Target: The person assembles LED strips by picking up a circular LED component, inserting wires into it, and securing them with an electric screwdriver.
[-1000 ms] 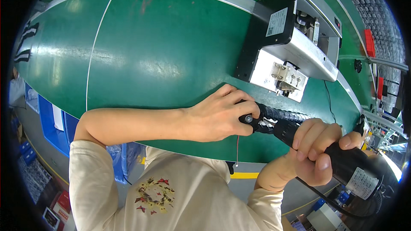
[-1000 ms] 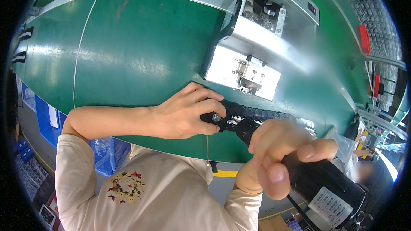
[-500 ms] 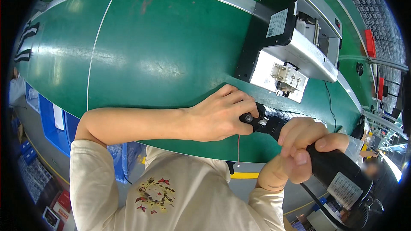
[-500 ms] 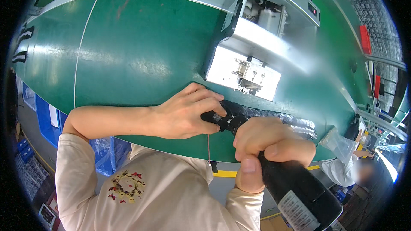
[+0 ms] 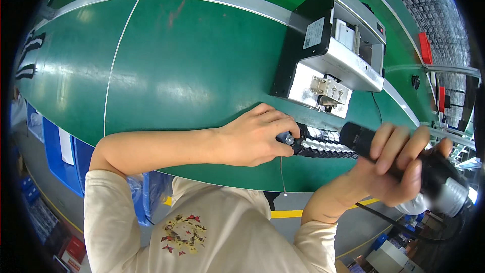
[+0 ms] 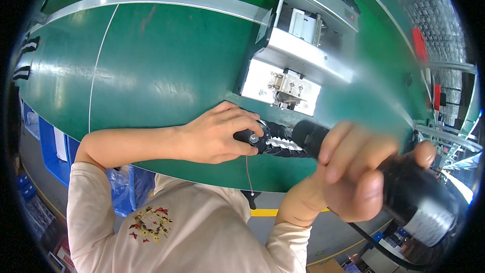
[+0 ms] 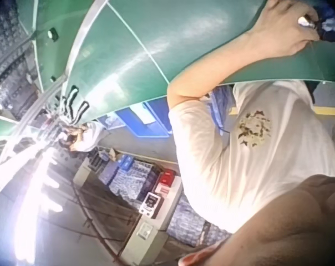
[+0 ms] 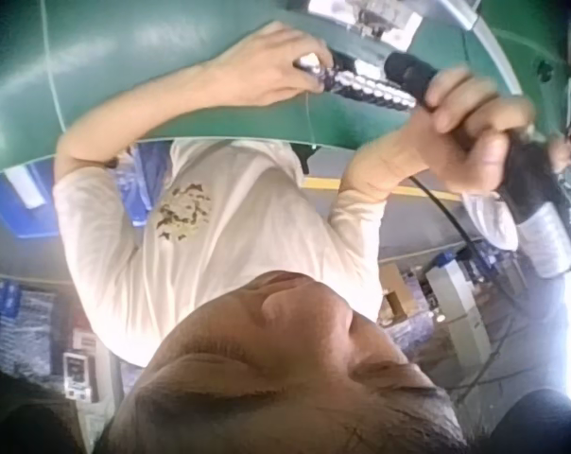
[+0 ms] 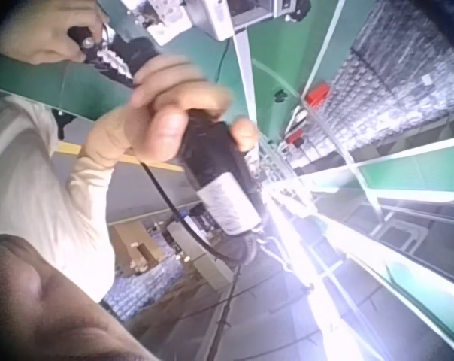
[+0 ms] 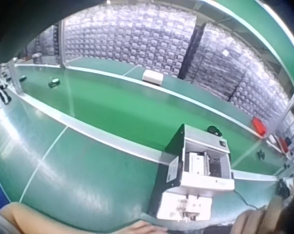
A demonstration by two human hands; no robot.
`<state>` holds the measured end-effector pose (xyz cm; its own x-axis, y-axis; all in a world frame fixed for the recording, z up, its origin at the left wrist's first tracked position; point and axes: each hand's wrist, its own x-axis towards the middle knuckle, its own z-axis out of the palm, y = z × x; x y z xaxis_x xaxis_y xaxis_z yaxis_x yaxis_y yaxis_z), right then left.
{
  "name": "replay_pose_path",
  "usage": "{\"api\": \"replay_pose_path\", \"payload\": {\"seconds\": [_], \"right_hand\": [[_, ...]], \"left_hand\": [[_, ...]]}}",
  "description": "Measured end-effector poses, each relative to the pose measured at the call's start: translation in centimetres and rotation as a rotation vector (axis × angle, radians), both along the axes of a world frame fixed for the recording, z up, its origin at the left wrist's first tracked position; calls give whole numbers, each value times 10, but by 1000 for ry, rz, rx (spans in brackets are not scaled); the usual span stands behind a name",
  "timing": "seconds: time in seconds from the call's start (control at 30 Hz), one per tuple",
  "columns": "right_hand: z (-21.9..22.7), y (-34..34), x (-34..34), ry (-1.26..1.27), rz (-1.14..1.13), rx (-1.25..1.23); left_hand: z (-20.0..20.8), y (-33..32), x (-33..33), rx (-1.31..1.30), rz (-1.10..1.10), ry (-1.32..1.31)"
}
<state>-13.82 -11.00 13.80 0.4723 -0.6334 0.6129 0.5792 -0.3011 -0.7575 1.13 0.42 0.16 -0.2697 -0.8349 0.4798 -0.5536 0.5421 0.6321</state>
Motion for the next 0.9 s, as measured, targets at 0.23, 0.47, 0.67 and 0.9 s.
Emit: {"api": "replay_pose_path", "payload": {"seconds": [0.23,0.47,0.67,0.9], "right_hand": [[-3,-16,26,57,-35,-18],[-5,-22,35,169,-4,-50],[-18,12,-6,112,9,46],[-31,28,-16,113,6,122]], "left_hand": [[1,0,2,21,-9,21],[1,0,4,44,-7,26],[3,2,5,70,-10,-13],[3,1,6,87,-21,69]]}}
